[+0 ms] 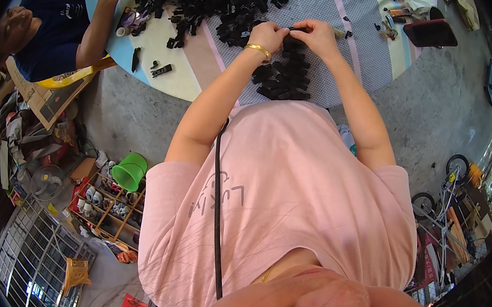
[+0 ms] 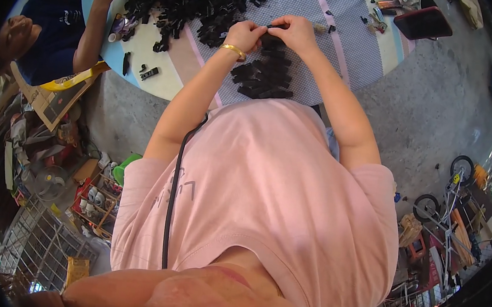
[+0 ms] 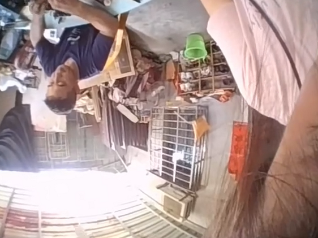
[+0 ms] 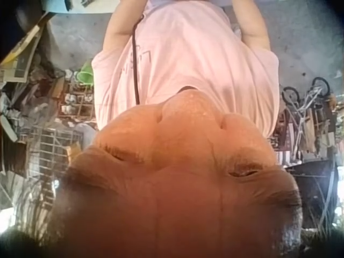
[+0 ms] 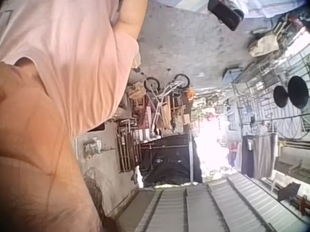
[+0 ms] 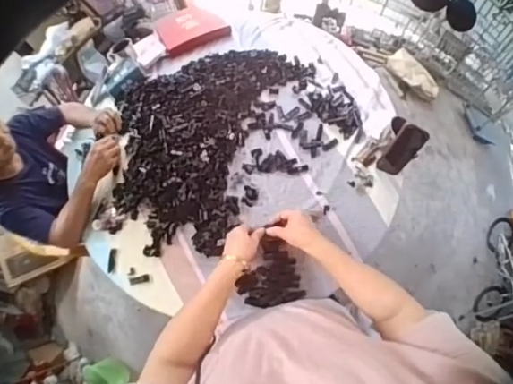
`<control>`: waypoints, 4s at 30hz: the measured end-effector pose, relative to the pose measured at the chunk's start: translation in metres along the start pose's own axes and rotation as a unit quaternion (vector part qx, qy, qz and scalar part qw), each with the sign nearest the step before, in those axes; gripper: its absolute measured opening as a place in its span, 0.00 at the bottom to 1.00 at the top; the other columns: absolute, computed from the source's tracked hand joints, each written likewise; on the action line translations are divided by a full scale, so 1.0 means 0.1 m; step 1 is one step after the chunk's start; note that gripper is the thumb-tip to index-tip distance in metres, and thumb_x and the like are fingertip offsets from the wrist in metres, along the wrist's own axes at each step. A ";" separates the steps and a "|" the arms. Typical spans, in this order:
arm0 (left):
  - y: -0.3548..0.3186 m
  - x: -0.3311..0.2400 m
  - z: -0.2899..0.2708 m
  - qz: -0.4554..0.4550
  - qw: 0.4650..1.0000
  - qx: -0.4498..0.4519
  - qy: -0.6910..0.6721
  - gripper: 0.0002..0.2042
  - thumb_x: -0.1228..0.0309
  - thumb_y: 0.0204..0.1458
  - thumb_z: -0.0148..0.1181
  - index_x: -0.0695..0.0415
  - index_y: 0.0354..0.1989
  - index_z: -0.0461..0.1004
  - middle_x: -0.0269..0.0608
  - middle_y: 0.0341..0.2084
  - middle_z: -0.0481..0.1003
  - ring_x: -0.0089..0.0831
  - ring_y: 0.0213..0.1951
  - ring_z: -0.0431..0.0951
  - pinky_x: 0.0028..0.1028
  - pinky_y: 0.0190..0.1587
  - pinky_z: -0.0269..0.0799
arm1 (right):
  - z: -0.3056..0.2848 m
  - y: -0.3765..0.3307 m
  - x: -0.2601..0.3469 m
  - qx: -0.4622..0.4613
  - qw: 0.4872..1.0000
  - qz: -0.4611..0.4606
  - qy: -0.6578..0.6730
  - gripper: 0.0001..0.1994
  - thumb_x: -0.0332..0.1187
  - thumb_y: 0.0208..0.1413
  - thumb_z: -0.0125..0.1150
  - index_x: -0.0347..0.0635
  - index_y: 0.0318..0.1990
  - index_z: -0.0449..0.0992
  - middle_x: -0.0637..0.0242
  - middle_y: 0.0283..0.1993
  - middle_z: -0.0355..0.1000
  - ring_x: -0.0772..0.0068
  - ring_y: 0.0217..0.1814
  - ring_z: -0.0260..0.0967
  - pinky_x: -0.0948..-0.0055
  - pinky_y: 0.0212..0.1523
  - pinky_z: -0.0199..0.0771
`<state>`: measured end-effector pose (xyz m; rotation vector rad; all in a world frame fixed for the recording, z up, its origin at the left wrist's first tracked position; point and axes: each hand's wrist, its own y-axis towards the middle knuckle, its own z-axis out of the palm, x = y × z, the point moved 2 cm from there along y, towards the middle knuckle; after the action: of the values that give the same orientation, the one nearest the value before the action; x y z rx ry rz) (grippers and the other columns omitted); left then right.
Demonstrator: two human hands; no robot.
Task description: Assembling small black plastic components by hand at a table.
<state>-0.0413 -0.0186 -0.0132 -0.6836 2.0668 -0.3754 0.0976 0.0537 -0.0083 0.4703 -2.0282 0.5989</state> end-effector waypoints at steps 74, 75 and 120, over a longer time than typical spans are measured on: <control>-0.32 -0.19 -0.11 0.297 0.926 -0.211 0.100 0.09 0.75 0.38 0.59 0.56 0.31 0.73 0.42 0.25 0.72 0.38 0.29 0.71 0.33 0.34 0.67 | -0.21 -0.28 -0.01 -0.093 0.959 -0.095 -0.249 0.16 0.34 0.46 0.57 0.43 0.44 0.68 0.59 0.32 0.71 0.57 0.33 0.70 0.64 0.33 0.70; -0.34 -0.17 -0.13 0.242 0.949 -0.198 0.036 0.09 0.75 0.40 0.58 0.58 0.32 0.73 0.44 0.26 0.72 0.39 0.30 0.72 0.33 0.34 0.68 | -0.22 -0.27 -0.04 -0.124 0.961 -0.112 -0.222 0.16 0.34 0.46 0.58 0.43 0.43 0.69 0.59 0.32 0.71 0.58 0.33 0.70 0.65 0.33 0.70; -0.06 -0.21 -0.09 -0.093 0.983 0.090 -0.127 0.07 0.72 0.47 0.57 0.66 0.28 0.71 0.38 0.16 0.73 0.22 0.15 0.71 0.21 0.16 0.69 | -0.06 -0.01 0.01 0.133 0.983 0.127 -0.012 0.11 0.35 0.43 0.63 0.36 0.24 0.72 0.63 0.24 0.73 0.76 0.19 0.70 0.80 0.21 0.70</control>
<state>-0.0378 -0.0103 0.0091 -0.7744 1.7110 -0.5454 0.1014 0.0563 -0.0044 0.3765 -2.0568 1.0332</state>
